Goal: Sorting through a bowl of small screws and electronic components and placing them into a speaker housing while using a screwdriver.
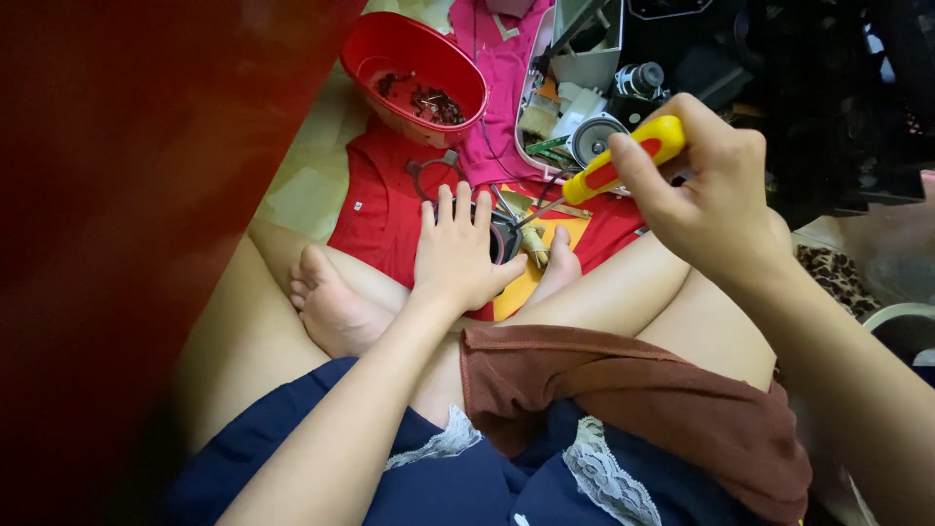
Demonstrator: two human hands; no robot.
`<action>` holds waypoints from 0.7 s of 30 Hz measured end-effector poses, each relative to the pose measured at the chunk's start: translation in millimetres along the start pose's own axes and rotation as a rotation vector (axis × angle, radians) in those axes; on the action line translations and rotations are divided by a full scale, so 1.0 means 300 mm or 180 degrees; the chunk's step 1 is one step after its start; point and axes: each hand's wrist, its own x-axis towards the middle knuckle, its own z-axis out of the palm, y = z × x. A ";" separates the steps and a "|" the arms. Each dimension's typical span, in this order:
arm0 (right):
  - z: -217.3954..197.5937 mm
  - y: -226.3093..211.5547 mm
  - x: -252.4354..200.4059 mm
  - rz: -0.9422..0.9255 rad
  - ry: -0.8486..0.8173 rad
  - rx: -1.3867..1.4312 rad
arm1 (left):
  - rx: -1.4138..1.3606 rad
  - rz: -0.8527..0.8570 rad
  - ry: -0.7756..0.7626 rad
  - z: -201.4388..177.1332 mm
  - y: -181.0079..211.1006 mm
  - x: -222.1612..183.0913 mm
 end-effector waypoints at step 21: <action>-0.039 -0.130 0.110 -0.0238 -0.1031 -0.1011 | -0.2796 0.0247 0.1867 -0.437 0.139 0.041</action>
